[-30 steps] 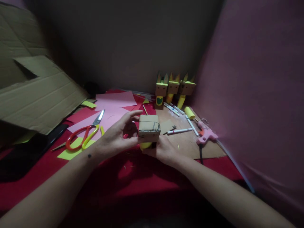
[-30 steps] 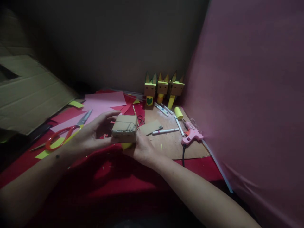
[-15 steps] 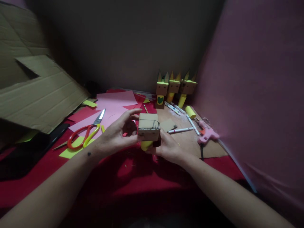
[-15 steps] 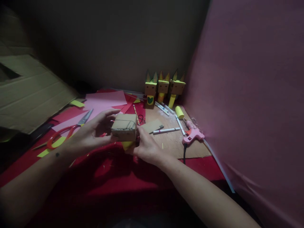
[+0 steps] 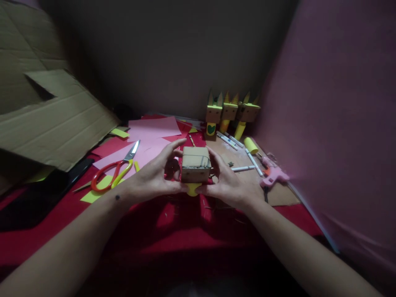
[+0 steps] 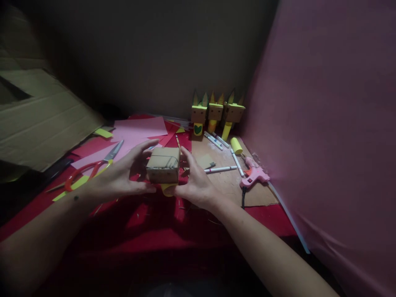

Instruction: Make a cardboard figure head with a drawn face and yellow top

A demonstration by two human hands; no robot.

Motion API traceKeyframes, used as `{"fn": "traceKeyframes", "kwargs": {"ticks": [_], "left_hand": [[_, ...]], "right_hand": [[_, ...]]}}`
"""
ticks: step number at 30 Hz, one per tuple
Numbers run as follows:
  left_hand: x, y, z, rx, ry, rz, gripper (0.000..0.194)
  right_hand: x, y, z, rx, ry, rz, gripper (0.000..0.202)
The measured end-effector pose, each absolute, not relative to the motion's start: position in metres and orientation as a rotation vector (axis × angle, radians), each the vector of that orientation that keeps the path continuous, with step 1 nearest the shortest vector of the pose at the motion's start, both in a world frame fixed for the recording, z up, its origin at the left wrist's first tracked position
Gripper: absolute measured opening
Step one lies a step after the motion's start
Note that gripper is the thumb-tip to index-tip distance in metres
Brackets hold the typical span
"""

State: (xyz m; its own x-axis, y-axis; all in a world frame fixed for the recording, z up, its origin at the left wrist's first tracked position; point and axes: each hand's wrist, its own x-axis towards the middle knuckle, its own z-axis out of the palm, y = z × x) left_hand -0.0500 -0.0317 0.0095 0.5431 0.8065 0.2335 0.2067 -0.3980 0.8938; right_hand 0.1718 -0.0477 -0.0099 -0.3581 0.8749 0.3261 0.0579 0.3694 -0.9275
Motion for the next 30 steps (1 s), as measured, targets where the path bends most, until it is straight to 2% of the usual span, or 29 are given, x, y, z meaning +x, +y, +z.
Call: {"fn": "traceKeyframes", "kwargs": {"ticks": [8,12,22,26,30], "left_hand": [[-0.049,-0.035,0.018,1.992,0.909,0.718,0.1],[-0.051,-0.032,0.013,1.948,0.917,0.704,0.1],[-0.053,-0.023,0.003,1.888,0.801,0.65,0.084],[-0.05,-0.022,0.0,1.822,0.76,0.539,0.079],[-0.043,-0.025,0.003,1.8,0.773,0.539,0.071]], "right_hand": [[0.174,-0.047,-0.014,-0.848,-1.655,1.237,0.106],[0.175,-0.047,-0.017,-0.851,-1.672,1.194,0.104],[0.178,-0.049,-0.019,-0.852,-1.677,1.196,0.104],[0.187,-0.048,-0.012,-0.83,-1.757,1.038,0.109],[0.194,-0.044,0.008,-0.755,-1.924,0.803,0.102]]}}
